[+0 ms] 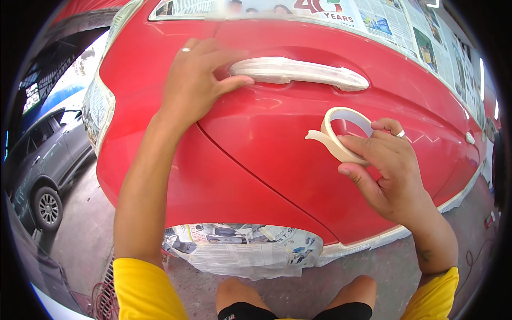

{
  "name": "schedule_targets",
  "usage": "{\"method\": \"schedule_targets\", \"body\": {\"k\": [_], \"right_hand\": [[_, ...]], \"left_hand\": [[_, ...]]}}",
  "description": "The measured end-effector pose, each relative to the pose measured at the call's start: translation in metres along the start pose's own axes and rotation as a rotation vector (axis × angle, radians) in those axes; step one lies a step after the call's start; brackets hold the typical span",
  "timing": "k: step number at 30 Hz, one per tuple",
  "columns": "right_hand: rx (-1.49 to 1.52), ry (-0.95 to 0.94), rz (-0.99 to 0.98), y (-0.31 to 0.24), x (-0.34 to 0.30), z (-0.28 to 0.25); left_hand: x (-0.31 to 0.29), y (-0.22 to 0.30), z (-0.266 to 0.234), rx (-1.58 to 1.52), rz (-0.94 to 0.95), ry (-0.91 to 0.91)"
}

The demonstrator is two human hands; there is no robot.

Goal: The person applies masking tape to the door handle and edges of a red car door. They carefully smooth the tape along the contours of the handle and the door panel, ensuring a tight seal around the perimeter.

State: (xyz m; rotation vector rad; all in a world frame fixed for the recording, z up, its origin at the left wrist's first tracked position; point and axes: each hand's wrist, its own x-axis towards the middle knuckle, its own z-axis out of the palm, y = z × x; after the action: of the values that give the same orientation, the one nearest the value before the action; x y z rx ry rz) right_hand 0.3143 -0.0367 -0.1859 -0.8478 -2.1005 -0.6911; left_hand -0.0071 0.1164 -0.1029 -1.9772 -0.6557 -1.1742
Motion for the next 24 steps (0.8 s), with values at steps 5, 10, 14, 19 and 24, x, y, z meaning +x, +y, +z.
{"method": "schedule_targets", "body": {"k": [5, 10, 14, 19, 24], "right_hand": [[-0.023, 0.007, -0.021, 0.0, 0.002, 0.002], [-0.014, 0.011, 0.005, 0.005, 0.001, -0.009], [-0.033, 0.043, 0.0, 0.012, 0.009, -0.015], [-0.062, 0.117, -0.056, 0.016, 0.015, 0.0], [-0.003, 0.046, -0.051, 0.009, 0.014, 0.01]], "left_hand": [[0.012, -0.022, 0.008, 0.035, 0.225, -0.055], [0.019, -0.038, -0.013, 0.233, 0.501, -0.07], [0.014, -0.024, -0.026, 0.048, 0.18, -0.049], [-0.01, 0.044, -0.039, -0.553, -0.118, -0.319], [-0.023, 0.09, -0.028, -0.793, -0.332, -0.383]]}}
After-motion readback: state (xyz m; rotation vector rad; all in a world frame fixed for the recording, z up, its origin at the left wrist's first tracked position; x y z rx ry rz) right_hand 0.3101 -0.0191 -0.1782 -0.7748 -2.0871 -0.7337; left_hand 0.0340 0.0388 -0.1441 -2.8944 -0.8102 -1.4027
